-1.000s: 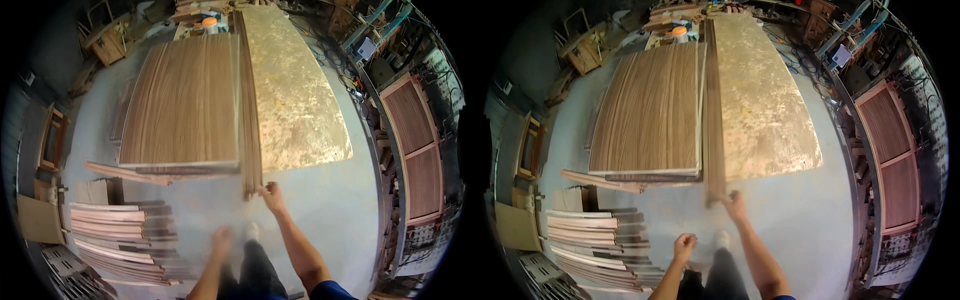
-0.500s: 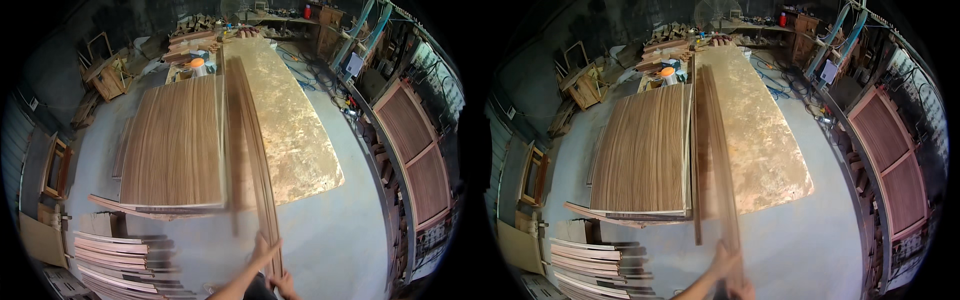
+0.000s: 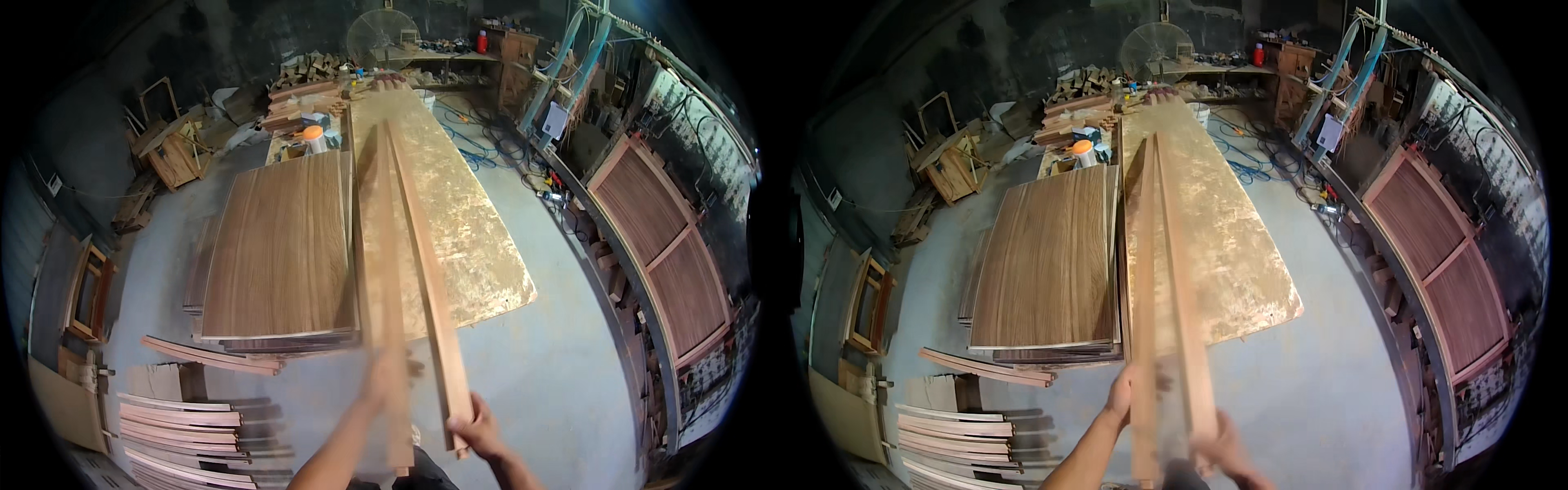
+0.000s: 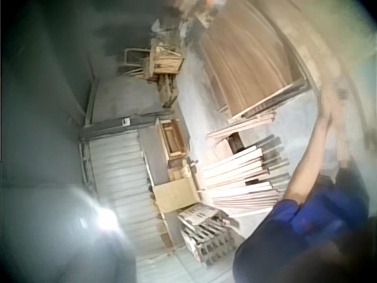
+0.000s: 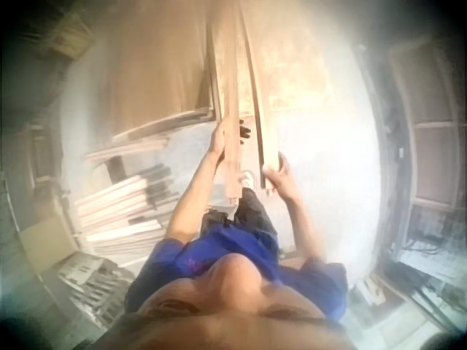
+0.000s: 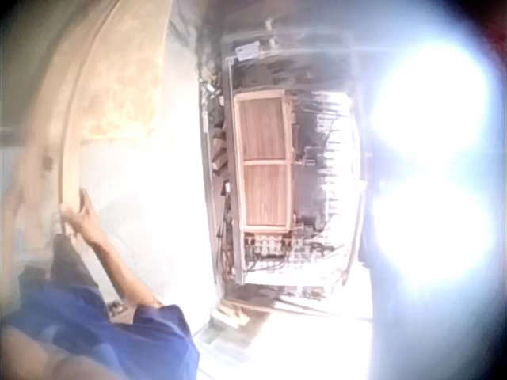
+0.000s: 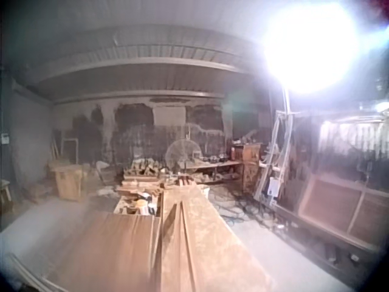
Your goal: The person moves a large wooden panel and stacks it with others. They then pick up and inspect several thin wooden strips, aligning them on a workbench. Using a brush, they apply a thick paste-like substance to the ends of the strips and join them together, tapping the joints with a hammer.
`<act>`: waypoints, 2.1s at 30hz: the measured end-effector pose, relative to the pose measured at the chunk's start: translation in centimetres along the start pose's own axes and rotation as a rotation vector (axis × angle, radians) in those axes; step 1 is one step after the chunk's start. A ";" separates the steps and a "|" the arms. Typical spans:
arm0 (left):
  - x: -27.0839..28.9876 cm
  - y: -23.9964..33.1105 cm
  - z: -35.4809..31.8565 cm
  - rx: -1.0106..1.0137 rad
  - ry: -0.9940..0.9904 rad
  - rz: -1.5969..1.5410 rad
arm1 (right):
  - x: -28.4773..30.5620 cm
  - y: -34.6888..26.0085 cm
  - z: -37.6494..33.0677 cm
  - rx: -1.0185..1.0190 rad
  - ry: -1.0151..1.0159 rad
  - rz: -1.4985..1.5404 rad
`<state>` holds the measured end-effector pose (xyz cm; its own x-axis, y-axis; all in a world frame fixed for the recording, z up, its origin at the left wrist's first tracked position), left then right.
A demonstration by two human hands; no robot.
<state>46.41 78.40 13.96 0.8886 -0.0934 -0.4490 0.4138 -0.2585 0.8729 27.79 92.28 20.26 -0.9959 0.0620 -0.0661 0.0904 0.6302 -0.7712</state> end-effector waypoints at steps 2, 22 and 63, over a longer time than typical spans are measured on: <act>-0.1 1.9 0.9 0.022 -0.026 -0.062 | -0.7 -5.7 -1.2 -0.003 -0.118 0.139; -12.5 23.1 5.0 -0.599 -0.254 0.037 | -2.1 -24.4 -6.7 0.296 -0.272 0.346; 0.0 -18.5 -4.4 0.033 0.210 0.507 | -1.2 16.7 4.5 -0.344 -0.171 -0.061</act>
<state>39.64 87.37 -1.35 0.9968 -0.0210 0.0771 -0.0799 -0.2618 0.9618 30.42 99.21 4.62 -0.9836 -0.0947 -0.1536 -0.0007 0.8534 -0.5213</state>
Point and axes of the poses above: each hand's wrist, its own z-axis towards the middle knuckle, its own x-axis out of the back of the hand, y = z × x, the point moved 8 cm from there along z, towards the middle knuckle, and after that the axes turned 15 degrees about -x, right-handed, at the moved point
